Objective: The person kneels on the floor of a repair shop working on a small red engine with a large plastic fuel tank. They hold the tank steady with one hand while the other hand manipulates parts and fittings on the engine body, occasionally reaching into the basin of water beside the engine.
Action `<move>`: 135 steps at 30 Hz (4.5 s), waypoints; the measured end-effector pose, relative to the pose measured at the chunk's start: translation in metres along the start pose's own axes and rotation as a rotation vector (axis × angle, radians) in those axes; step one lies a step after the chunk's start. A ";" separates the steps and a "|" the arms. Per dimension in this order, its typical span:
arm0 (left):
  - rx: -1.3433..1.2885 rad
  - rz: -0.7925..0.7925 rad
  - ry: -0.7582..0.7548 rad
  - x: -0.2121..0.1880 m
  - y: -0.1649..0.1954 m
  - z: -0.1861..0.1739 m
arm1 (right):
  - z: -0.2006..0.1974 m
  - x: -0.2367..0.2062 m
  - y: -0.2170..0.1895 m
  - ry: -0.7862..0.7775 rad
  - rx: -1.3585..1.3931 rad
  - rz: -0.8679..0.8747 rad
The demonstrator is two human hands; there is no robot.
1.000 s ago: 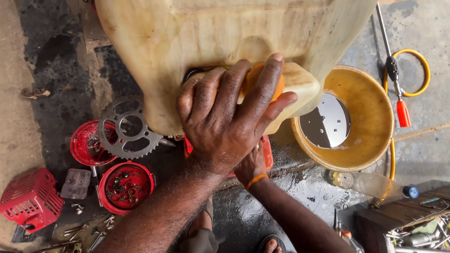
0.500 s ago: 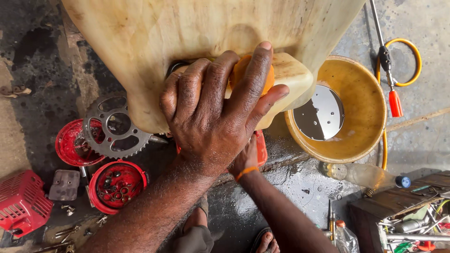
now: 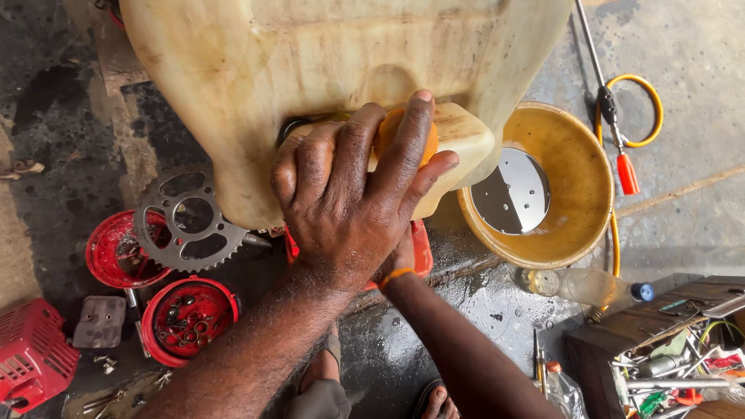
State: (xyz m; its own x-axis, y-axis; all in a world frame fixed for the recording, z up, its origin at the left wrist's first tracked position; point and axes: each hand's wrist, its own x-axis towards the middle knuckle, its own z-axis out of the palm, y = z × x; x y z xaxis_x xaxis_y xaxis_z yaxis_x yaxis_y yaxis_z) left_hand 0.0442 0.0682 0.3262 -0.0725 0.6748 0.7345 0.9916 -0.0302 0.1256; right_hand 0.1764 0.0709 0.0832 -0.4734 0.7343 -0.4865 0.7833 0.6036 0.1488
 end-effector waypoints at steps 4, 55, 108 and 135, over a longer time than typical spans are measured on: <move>-0.011 -0.020 -0.003 0.001 -0.002 0.004 | 0.006 0.017 -0.002 0.105 -0.039 0.058; 0.029 -0.017 0.112 0.003 0.001 0.016 | 0.026 -0.055 0.045 0.617 0.333 -0.138; 0.060 0.012 0.067 0.001 -0.011 0.014 | 0.071 -0.017 0.270 0.499 2.848 0.580; 0.002 -0.013 0.089 0.003 -0.010 0.024 | -0.049 -0.064 0.323 0.470 0.356 0.692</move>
State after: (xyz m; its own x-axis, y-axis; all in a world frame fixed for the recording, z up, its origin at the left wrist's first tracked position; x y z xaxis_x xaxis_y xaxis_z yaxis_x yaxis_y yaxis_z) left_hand 0.0365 0.0882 0.3117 -0.0940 0.6072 0.7890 0.9908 -0.0208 0.1340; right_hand 0.4404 0.2342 0.2042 0.0949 0.9952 0.0252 0.9949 -0.0940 -0.0353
